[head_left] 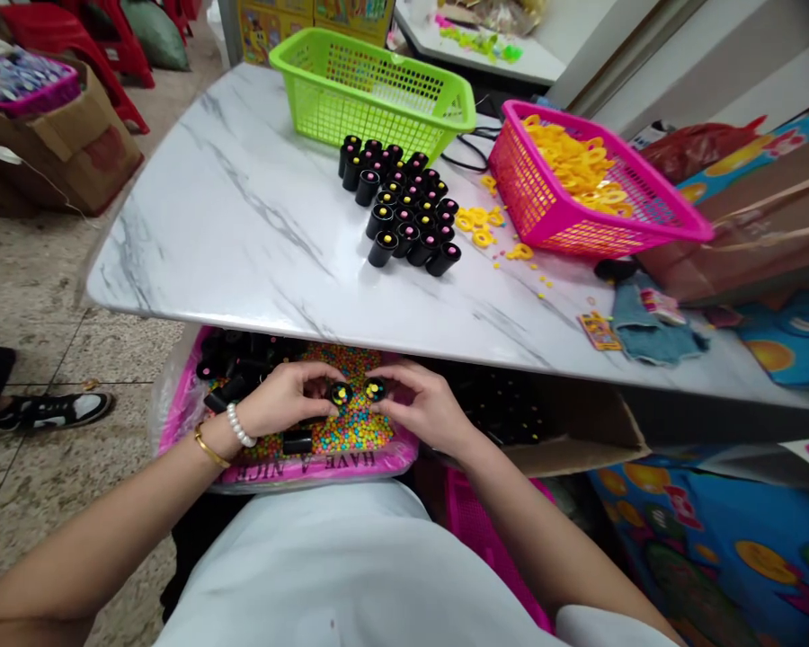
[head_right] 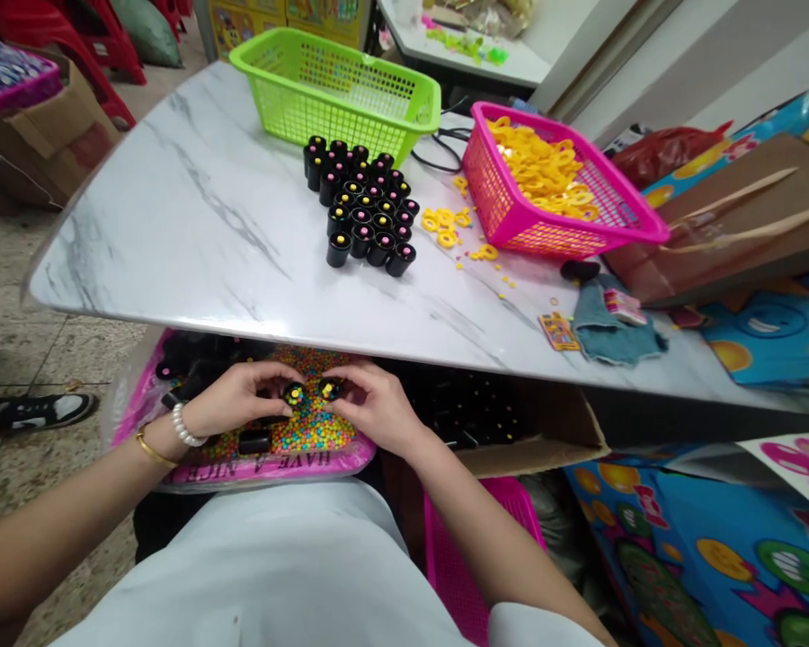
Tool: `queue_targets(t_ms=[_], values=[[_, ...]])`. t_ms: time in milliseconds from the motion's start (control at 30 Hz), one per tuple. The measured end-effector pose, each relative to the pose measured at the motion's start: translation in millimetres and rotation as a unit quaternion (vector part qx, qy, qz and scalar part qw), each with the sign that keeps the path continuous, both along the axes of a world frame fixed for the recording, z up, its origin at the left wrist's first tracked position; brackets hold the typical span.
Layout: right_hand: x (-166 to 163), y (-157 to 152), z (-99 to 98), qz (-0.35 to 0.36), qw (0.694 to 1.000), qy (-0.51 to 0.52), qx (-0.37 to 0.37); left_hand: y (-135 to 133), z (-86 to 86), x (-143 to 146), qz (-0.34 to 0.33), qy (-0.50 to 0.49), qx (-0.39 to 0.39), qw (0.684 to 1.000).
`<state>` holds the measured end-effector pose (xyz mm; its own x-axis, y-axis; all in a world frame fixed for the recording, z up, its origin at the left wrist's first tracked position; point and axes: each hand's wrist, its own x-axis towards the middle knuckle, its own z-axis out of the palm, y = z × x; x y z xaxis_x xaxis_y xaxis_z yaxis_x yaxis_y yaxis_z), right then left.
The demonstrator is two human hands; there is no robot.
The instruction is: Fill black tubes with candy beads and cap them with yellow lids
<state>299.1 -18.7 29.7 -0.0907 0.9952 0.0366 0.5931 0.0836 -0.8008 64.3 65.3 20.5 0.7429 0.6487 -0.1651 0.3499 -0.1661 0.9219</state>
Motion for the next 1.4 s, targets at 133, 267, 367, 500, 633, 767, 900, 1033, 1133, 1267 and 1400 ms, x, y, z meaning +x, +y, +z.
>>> queue_targets(t_ms=[133, 267, 367, 500, 633, 767, 900, 1033, 1133, 1267, 1400], values=[[-1, -3, 9.1, 0.025, 0.999, 0.014, 0.026, -5, 16.0, -6, 0.021, -0.018, 0.032, 0.999], [-1, -1, 12.2, 0.034, 0.998, 0.042, 0.036, -9, 33.3, -13, 0.025, -0.061, 0.034, 0.997], [-6, 9, -0.3, 0.066, 0.993, -0.083, 0.042, -11, 35.2, -17, 0.036, -0.048, 0.074, 0.995], [-20, 22, -16.4, 0.162, 0.929, -0.333, -0.018, -17, 28.6, -20, 0.059, -0.009, 0.099, 0.993], [-20, 25, -16.2, 0.194, 0.943, -0.269, -0.037, -22, 25.4, -24, 0.059, -0.051, -0.005, 0.997], [-5, 17, -16.8, 0.119, 0.992, -0.045, -0.025, -23, 22.8, -27, 0.067, -0.077, -0.083, 0.991], [-5, 4, -13.2, 0.078, 0.993, 0.078, -0.040, -26, 20.8, -26, 0.063, -0.091, -0.121, 0.986], [-15, -5, 20.3, 0.074, 0.984, 0.164, -0.014, -34, 37.3, -22, 0.057, -0.114, -0.090, 0.988], [-12, -1, 54.5, 0.053, 0.990, 0.098, 0.087, -31, 62.3, -19, 0.082, -0.135, 0.021, 0.987], [7, 33, 77.3, -0.105, 0.979, -0.043, 0.170, 4, 89.3, -9, 0.178, -0.091, 0.190, 0.961], [15, 79, 72.2, -0.219, 0.963, -0.115, 0.105, 64, 100.0, 13, 0.261, 0.001, 0.252, 0.932]])
